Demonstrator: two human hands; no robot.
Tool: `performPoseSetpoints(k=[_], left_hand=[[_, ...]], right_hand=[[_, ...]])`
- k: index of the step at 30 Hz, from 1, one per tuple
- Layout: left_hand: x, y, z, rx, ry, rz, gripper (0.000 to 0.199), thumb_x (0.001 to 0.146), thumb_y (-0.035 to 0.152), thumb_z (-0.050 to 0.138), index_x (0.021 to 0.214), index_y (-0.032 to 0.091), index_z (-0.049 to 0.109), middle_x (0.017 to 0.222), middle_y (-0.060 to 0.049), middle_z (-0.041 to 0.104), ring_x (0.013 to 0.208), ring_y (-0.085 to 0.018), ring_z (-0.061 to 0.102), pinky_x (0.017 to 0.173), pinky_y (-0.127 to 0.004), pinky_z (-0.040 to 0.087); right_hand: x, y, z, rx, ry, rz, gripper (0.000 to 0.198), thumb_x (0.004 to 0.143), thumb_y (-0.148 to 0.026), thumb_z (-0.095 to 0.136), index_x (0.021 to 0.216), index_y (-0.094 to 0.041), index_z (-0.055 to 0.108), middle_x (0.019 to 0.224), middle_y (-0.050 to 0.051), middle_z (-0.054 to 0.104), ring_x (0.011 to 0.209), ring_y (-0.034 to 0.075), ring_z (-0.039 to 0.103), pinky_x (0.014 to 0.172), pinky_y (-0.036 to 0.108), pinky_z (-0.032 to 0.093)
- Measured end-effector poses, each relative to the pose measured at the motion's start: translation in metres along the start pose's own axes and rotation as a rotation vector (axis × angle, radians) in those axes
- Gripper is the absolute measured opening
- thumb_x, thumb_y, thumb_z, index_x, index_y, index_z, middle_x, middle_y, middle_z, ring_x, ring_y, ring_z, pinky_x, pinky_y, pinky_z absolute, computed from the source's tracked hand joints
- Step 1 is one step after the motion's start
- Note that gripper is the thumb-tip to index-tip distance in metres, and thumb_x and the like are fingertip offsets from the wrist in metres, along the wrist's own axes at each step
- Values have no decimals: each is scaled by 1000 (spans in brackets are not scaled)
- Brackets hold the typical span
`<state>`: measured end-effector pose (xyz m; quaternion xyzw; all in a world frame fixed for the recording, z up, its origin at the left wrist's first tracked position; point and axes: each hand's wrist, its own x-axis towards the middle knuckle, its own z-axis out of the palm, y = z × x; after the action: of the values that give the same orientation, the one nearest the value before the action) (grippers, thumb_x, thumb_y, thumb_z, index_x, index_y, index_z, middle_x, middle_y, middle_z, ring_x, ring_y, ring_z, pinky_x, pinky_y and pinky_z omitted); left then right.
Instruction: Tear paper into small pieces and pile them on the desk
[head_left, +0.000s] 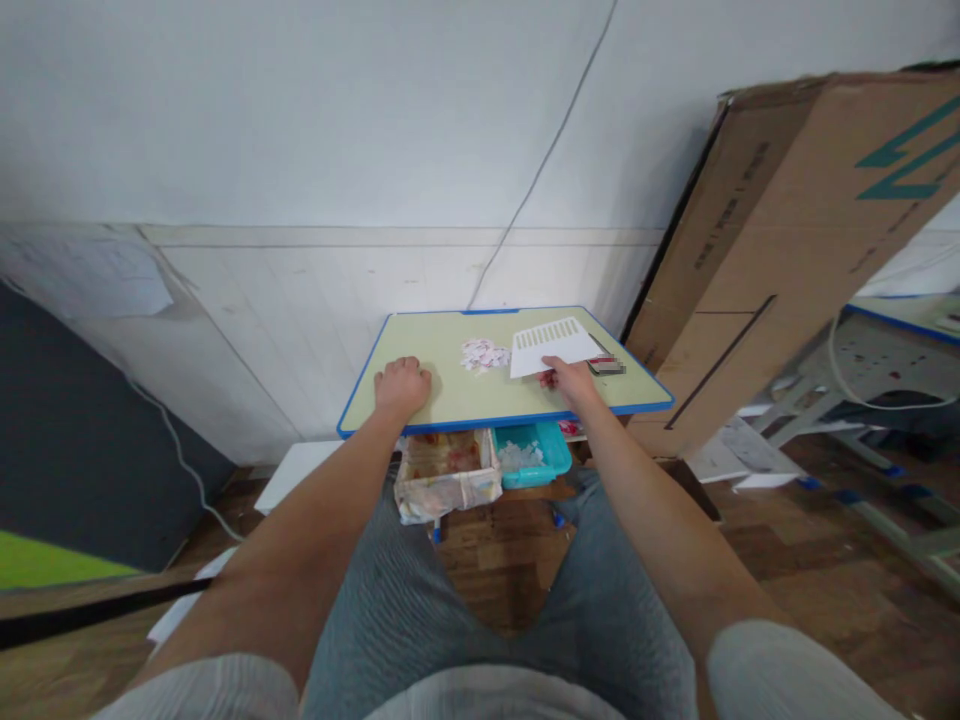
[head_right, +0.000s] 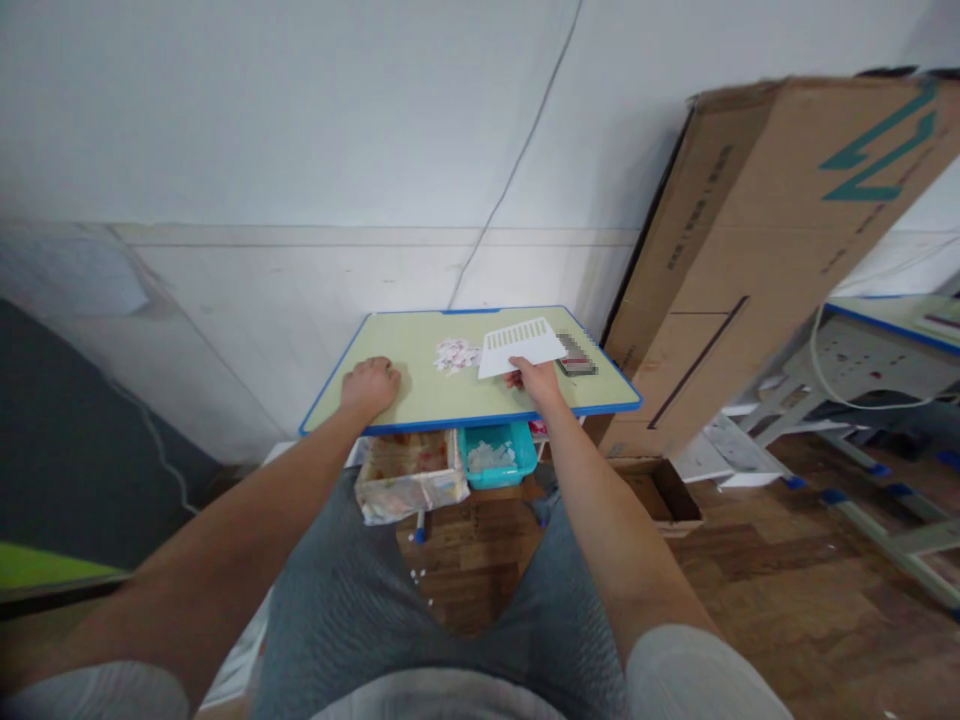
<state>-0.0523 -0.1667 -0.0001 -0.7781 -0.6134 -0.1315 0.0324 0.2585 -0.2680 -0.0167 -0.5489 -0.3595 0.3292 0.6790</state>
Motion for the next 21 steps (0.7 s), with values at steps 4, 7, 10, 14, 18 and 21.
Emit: performPoseSetpoints(k=[4,7,10,14,18,21], left_hand=[[4,-4,2,-14,-1,12,55,115,35,40,152,13,74,169,-27,70,157,-42,64,127,-60,50],[14,-6,6,-12,1,34,59,115,38,38,157,13,72,174,-26,66,162,-42,59,133,-64,45],[23,-8,8,-24,-19,32,62,115,41,38,161,14,71,177,-24,64,165,-42,56,135,-64,43],[27,-9,9,-36,-23,13,63,115,44,39,160,14,71,177,-25,64,164,-42,58,132,-63,46],[27,-8,9,-45,-7,2,62,114,45,40,157,15,74,175,-24,66,162,-42,59,131,-62,47],[27,-7,8,-49,-7,-4,62,114,45,40,155,14,75,173,-26,68,161,-44,60,130,-63,48]], right_hand=[[11,4,4,9,83,4,22,85,-33,87,86,-29,66,60,-1,73,51,22,67,51,31,59],[23,10,8,-23,111,12,17,90,-32,84,86,-28,68,62,2,77,50,23,69,51,33,61],[35,15,12,-74,145,4,11,92,-28,79,85,-26,71,61,4,77,50,24,70,48,32,59],[43,22,14,-147,211,-32,13,93,-24,73,80,-25,72,60,4,75,51,23,70,51,32,59],[42,27,11,-217,258,-76,14,94,-26,72,80,-25,74,61,4,77,55,25,73,57,32,62],[41,26,10,-251,274,-96,17,95,-29,73,79,-25,74,61,5,77,57,26,76,59,31,63]])
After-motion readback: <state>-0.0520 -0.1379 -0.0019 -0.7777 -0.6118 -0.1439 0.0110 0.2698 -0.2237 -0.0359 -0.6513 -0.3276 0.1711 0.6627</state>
